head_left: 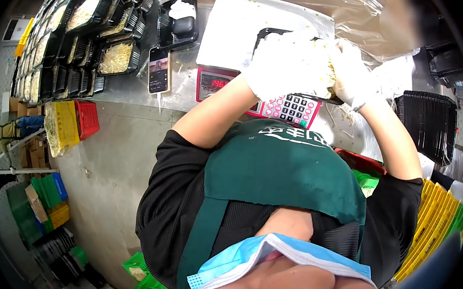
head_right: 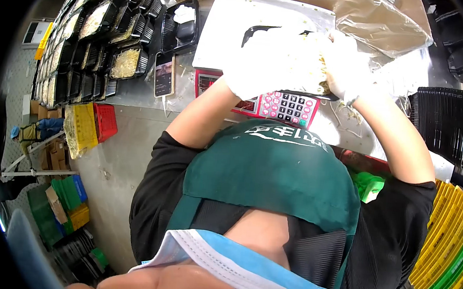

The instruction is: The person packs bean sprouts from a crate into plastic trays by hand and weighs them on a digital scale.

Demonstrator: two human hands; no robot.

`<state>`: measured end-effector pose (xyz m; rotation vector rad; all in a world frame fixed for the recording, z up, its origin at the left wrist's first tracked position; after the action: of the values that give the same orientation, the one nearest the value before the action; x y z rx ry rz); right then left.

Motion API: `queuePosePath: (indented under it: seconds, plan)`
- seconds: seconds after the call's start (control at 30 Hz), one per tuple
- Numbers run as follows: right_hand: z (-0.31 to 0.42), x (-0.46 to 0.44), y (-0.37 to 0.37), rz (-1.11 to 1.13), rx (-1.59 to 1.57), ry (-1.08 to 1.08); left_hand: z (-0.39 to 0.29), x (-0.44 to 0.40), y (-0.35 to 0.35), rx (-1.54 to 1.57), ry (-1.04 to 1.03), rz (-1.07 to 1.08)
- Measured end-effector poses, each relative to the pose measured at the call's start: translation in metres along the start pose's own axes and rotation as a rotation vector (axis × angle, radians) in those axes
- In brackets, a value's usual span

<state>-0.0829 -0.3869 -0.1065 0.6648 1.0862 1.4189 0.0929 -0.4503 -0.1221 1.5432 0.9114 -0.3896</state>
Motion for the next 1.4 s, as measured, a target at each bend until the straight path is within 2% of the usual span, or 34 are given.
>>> queuePosePath:
  seconds: [0.03, 0.1, 0.13, 0.27, 0.33, 0.37, 0.43, 0.47, 0.53, 0.57, 0.63, 0.67, 0.7, 0.73, 0.77, 0.8, 0.83, 0.87, 0.9, 0.93, 0.97, 1.03, 1.07, 1.1, 1.13, 1.2, 1.27, 1.3, 1.33, 1.37, 1.4]
  plan:
    - [-0.004, -0.003, 0.000, -0.001, 0.003, -0.007, 0.001, -0.002, 0.004, 0.078, 0.026, 0.007]
    - [-0.001, -0.010, 0.004, -0.059, 0.104, 0.125, 0.004, -0.009, 0.020, -0.134, -0.070, 0.132]
    - [0.015, -0.017, 0.016, 0.083, 0.133, 0.026, 0.012, -0.001, 0.013, 0.144, -0.024, 0.011]
    - [0.026, -0.022, 0.015, 0.162, 0.100, -0.074, 0.012, -0.001, 0.025, -0.009, -0.052, 0.016]
    - [0.020, -0.017, 0.001, -0.070, 0.220, 0.005, 0.001, -0.006, 0.035, -0.143, 0.063, 0.078]
    - [0.018, -0.020, 0.000, -0.065, 0.217, 0.011, 0.001, -0.005, 0.033, -0.146, 0.071, 0.079]
    - [0.014, -0.027, 0.003, 0.056, 0.146, -0.230, 0.003, -0.003, 0.029, -0.278, 0.069, 0.165]
    - [0.020, -0.031, 0.009, 0.054, 0.143, -0.232, 0.008, -0.002, 0.025, -0.278, 0.067, 0.167]
    - [0.031, -0.034, 0.022, 0.169, 0.134, -0.311, 0.013, -0.002, 0.020, -0.036, -0.106, -0.023]
    - [0.030, -0.031, 0.028, 0.160, 0.145, -0.331, 0.013, -0.003, 0.019, -0.018, -0.121, -0.029]
    - [0.022, -0.019, 0.043, 0.171, 0.193, -0.308, 0.011, -0.006, 0.020, 0.060, 0.032, 0.132]
    - [0.018, -0.016, 0.060, 0.269, 0.170, -0.391, 0.000, -0.017, 0.026, 0.054, 0.065, 0.163]
    - [-0.006, -0.003, 0.063, 0.258, 0.184, -0.424, -0.006, -0.023, 0.032, 0.083, 0.041, 0.159]
    - [-0.050, 0.020, 0.058, 0.223, -0.002, -0.501, -0.007, -0.025, 0.037, 0.132, 0.087, 0.286]
    - [-0.091, 0.041, 0.044, 0.173, 0.010, -0.459, -0.007, -0.026, 0.037, 0.172, 0.136, 0.416]
    - [-0.131, 0.063, 0.031, 0.123, 0.024, -0.417, -0.004, -0.022, 0.030, 0.311, 0.278, 0.395]
    - [-0.170, 0.085, 0.018, 0.074, 0.040, -0.375, -0.006, -0.026, 0.032, 0.318, 0.271, 0.391]
    - [-0.197, 0.102, -0.005, 0.024, -0.023, -0.510, -0.009, -0.030, 0.038, 0.147, 0.182, 0.381]
    - [-0.207, 0.114, -0.010, -0.007, -0.009, -0.496, -0.013, -0.031, 0.042, -0.016, 0.086, 0.370]
    - [-0.217, 0.125, -0.014, -0.038, 0.006, -0.481, -0.012, -0.031, 0.043, -0.006, 0.138, 0.393]
    - [-0.177, 0.121, 0.023, -0.081, -0.218, -0.564, -0.016, -0.037, 0.046, 0.007, 0.117, 0.391]
    - [-0.094, 0.110, 0.099, -0.228, -0.663, -0.723, -0.022, -0.047, 0.055, -0.116, 0.386, 0.655]
    - [-0.105, 0.129, 0.135, -0.284, -0.538, -0.532, -0.022, -0.049, 0.056, -0.231, 0.417, 0.775]
    - [-0.117, 0.149, 0.170, -0.353, -0.376, -0.345, -0.016, -0.035, 0.053, -0.232, 0.277, 0.562]
    - [-0.128, 0.170, 0.205, -0.433, -0.203, -0.180, -0.019, -0.036, 0.055, -0.113, 0.282, 0.507]
    - [-0.127, 0.218, 0.269, -0.701, -0.317, -0.312, -0.028, -0.035, 0.059, 0.126, 0.275, 0.403]
    - [-0.171, 0.254, 0.303, -0.741, -0.371, -0.488, -0.019, -0.030, 0.055, 0.174, 0.225, 0.319]
    - [-0.168, 0.245, 0.302, -0.688, -0.355, -0.611, -0.016, -0.027, 0.055, 0.131, 0.260, 0.290]
    - [-0.162, 0.234, 0.292, -0.509, -0.298, -0.884, -0.013, -0.023, 0.057, 0.080, 0.303, 0.260]
    - [-0.161, 0.225, 0.279, -0.401, -0.254, -1.033, -0.009, -0.017, 0.055, 0.145, 0.417, 0.274]
    - [-0.159, 0.217, 0.266, -0.269, -0.204, -1.172, -0.005, -0.015, 0.055, 0.128, 0.397, 0.248]
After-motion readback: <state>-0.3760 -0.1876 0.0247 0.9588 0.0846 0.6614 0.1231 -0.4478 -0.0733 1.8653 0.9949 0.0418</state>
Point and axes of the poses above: each hand's wrist, its own x-axis away from the middle knuckle, its own y-axis out of the back of the hand, z = x × y, the point moved 2 cm from there along -x, towards the middle knuckle, and after that the axes turned 14 degrees about -x, right-handed, at the moved point
